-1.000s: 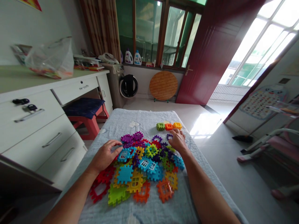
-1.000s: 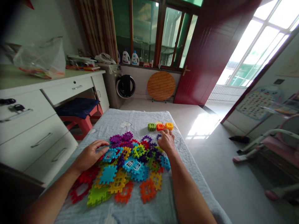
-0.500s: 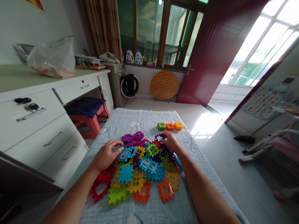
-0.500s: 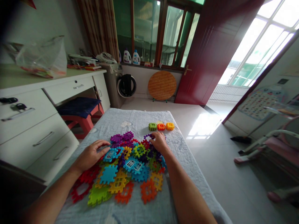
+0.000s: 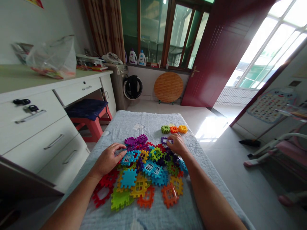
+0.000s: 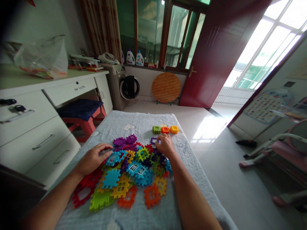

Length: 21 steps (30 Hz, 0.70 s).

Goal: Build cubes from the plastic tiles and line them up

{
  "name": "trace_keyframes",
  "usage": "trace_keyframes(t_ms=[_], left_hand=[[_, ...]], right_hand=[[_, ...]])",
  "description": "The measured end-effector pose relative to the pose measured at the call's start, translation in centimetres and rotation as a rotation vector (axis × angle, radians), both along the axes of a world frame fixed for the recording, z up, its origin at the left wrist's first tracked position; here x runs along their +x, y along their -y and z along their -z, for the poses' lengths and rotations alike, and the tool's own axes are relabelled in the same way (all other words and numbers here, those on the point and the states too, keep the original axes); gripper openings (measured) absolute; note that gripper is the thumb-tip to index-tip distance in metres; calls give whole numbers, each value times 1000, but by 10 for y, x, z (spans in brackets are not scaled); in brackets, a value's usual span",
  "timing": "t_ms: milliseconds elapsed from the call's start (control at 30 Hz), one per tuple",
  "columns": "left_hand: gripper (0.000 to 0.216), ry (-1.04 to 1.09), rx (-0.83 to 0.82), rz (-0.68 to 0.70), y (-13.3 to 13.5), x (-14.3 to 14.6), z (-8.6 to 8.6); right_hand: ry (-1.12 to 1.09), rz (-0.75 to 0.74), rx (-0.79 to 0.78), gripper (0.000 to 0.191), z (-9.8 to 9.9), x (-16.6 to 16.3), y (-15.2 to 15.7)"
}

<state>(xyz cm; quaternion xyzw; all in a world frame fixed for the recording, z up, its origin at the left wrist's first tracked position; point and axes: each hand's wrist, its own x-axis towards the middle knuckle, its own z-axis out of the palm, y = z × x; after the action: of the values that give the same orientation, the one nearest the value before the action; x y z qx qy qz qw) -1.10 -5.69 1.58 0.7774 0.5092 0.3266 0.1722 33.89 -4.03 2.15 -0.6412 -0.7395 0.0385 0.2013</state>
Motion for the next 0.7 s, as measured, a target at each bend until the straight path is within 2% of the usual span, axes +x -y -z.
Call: trace_keyframes(t_ms=[67, 133, 200, 333, 533, 700], left_hand=[[31, 1, 3, -2, 0, 0, 0], [31, 2, 5, -8, 1, 1, -1], [31, 4, 5, -11, 1, 1, -1], [32, 1, 7, -11, 1, 1, -2], [33, -13, 1, -1, 1, -1, 0], [34, -16, -1, 5, 1, -1, 0]], right_hand=[[-3, 15, 21, 27, 1, -1, 0], [-12, -4, -8, 41, 4, -3, -1], [-24, -29, -51, 47, 6, -6, -3], [-65, -10, -18, 42, 4, 0, -6], [-175, 185, 176, 38, 1, 54, -12], [-156, 114, 82, 37, 15, 74, -7]])
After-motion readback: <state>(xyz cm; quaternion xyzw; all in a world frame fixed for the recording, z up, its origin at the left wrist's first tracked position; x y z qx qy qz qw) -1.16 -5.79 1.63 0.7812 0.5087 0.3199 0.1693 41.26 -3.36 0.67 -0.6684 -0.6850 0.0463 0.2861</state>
